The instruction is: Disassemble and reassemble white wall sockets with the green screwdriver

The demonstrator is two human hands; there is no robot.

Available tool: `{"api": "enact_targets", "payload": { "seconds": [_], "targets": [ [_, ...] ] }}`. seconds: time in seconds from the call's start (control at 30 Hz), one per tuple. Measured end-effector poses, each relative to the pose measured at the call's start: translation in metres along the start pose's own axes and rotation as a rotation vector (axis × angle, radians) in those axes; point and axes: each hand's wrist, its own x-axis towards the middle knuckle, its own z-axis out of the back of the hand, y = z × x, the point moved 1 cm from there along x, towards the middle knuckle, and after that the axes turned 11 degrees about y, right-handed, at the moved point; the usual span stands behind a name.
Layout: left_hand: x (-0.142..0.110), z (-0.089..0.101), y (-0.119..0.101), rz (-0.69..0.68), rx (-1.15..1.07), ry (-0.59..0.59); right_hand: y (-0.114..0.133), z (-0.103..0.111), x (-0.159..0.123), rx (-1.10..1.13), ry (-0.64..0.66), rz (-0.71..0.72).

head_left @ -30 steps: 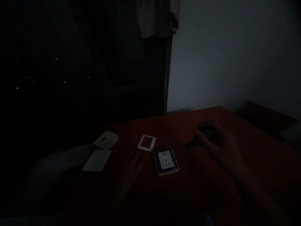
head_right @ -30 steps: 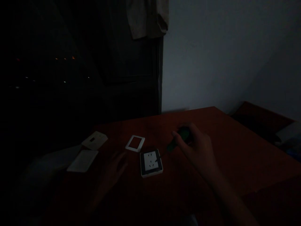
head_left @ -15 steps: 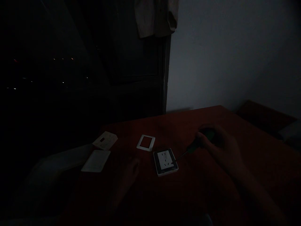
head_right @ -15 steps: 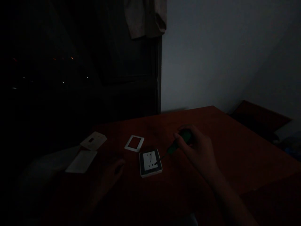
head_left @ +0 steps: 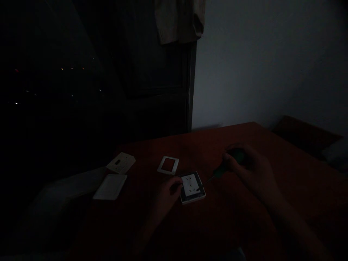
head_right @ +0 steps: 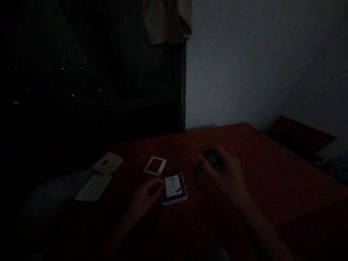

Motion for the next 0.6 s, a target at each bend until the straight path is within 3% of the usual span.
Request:
{"api": "enact_targets", "payload": {
  "seconds": [0.27,0.6],
  "targets": [
    [0.0,-0.006,0.011,-0.095,0.143,0.014,0.001,-0.001,0.0,0.002,0.01,0.005],
    [-0.001,-0.003,0.0,-0.091,0.223,0.022,0.008,-0.009,0.002,-0.033,0.053,0.062]
  ]
}}
